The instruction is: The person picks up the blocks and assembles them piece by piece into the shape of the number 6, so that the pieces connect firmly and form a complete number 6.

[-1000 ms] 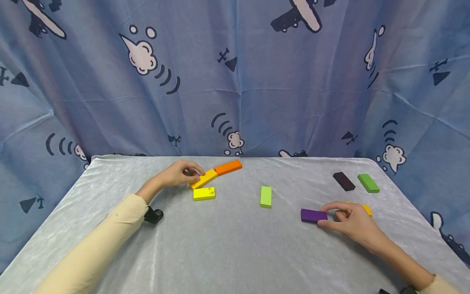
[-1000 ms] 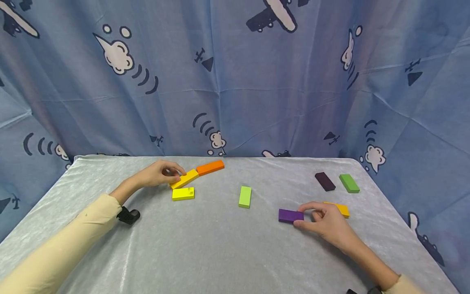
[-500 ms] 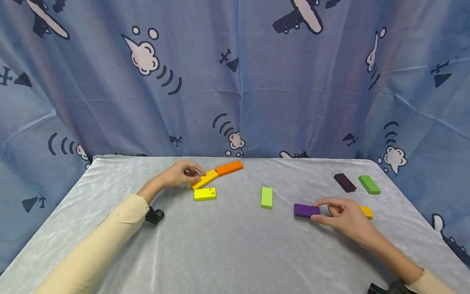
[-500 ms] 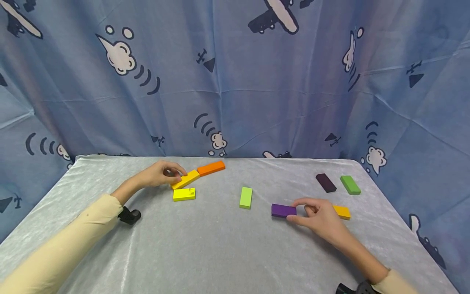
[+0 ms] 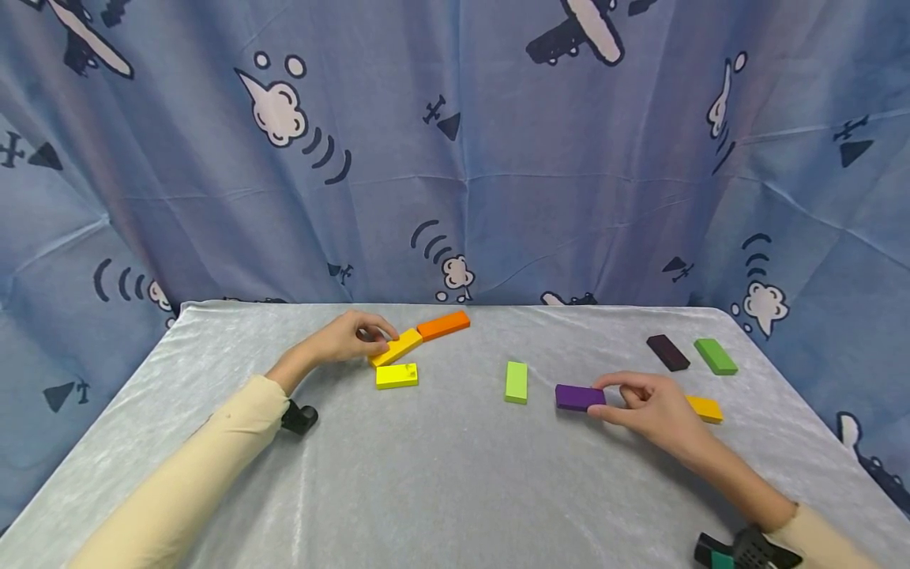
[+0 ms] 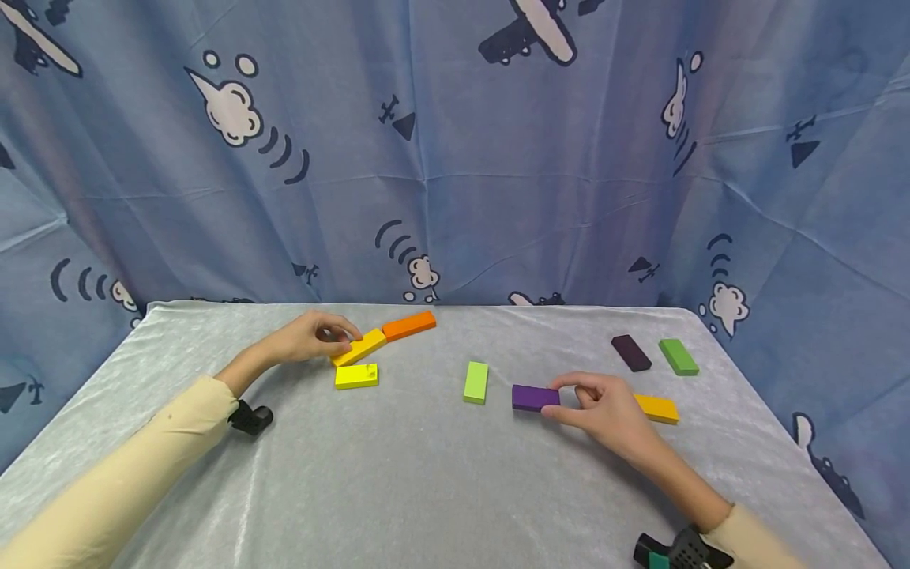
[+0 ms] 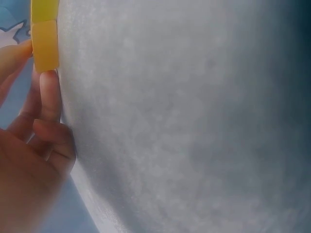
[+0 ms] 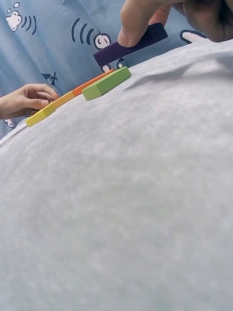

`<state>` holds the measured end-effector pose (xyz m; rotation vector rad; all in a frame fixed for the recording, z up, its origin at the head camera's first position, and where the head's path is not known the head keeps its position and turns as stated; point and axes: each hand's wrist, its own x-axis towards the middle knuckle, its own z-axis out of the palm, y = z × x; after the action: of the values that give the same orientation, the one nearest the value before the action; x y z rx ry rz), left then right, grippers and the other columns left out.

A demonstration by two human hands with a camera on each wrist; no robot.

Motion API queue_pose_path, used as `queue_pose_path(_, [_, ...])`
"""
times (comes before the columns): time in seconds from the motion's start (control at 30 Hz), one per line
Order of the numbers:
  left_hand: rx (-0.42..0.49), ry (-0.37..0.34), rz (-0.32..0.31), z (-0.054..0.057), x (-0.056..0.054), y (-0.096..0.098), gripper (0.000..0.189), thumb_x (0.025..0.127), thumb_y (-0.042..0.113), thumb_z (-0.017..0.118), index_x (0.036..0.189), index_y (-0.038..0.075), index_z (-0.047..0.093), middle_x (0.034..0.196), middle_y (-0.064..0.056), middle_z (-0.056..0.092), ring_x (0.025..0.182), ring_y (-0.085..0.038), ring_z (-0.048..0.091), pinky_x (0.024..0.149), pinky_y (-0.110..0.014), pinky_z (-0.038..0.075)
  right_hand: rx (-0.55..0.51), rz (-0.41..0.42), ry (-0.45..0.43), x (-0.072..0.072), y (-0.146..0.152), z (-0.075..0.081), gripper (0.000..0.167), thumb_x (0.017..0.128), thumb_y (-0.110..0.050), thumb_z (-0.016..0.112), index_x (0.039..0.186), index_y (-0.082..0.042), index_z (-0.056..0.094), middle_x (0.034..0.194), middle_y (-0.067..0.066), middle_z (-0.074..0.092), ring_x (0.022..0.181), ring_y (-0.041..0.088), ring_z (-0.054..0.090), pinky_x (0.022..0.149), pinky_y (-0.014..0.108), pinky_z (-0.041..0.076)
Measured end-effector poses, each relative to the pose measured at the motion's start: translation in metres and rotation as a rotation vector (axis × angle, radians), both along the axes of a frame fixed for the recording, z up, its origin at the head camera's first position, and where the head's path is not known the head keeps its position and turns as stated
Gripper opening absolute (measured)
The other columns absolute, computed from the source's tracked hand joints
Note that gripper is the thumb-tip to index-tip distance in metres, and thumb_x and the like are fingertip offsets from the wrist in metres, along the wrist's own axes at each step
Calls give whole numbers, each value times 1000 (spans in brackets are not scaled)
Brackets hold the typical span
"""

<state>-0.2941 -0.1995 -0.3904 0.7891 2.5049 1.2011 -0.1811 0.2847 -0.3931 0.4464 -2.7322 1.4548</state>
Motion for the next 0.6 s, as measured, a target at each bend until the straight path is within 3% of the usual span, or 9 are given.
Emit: queue_pose_path(0.6, [-27, -7, 3, 1, 0, 1, 24, 98, -2, 65, 120, 3, 72, 101, -6, 70, 94, -24, 65, 82, -37, 54, -1, 43, 10, -10, -32, 6, 30, 82, -28, 88, 106, -14, 77, 58, -5, 28, 50, 7, 23, 42, 26, 19])
